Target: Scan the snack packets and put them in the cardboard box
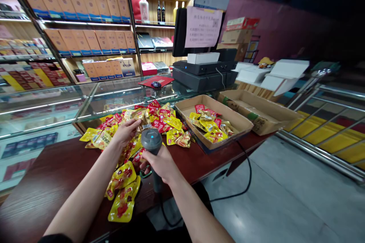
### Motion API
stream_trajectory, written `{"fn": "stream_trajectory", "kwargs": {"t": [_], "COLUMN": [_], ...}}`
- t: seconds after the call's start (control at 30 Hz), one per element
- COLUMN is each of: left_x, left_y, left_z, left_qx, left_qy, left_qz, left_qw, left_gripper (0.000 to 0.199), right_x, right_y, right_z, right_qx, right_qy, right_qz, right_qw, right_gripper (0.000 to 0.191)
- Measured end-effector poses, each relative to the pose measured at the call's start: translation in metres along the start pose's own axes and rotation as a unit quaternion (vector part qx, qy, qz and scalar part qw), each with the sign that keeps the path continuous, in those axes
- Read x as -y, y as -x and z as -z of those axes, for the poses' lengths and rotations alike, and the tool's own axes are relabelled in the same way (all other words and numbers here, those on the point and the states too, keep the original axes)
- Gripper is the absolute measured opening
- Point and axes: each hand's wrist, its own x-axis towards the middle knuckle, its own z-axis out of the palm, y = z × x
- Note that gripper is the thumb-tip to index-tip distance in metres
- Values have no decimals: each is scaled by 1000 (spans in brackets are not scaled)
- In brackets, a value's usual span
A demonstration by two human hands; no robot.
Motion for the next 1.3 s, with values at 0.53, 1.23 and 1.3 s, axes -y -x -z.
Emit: {"fn": "stream_trajectory", "kwargs": {"t": [0.53,1.23,1.3], "left_x": [-4,3,1], "left_y": [7,2,4], "left_z": [-10,-4,-6], "left_qx": [-42,8,0], "left_qy": [22,21,26], "left_qz": [28,-6,16], "left_qw": [998,1000,1000], "left_gripper": [56,36,40], "right_x": [-2,-9,-8], "right_y": [3,5,1], "right_z": [-2,3,7], "right_qx": [-3,-10,-32], "right_qy": [51,60,65], "right_qz": [10,24,75], "right_qw": [999,998,995], "right_gripper": [15,13,10]}}
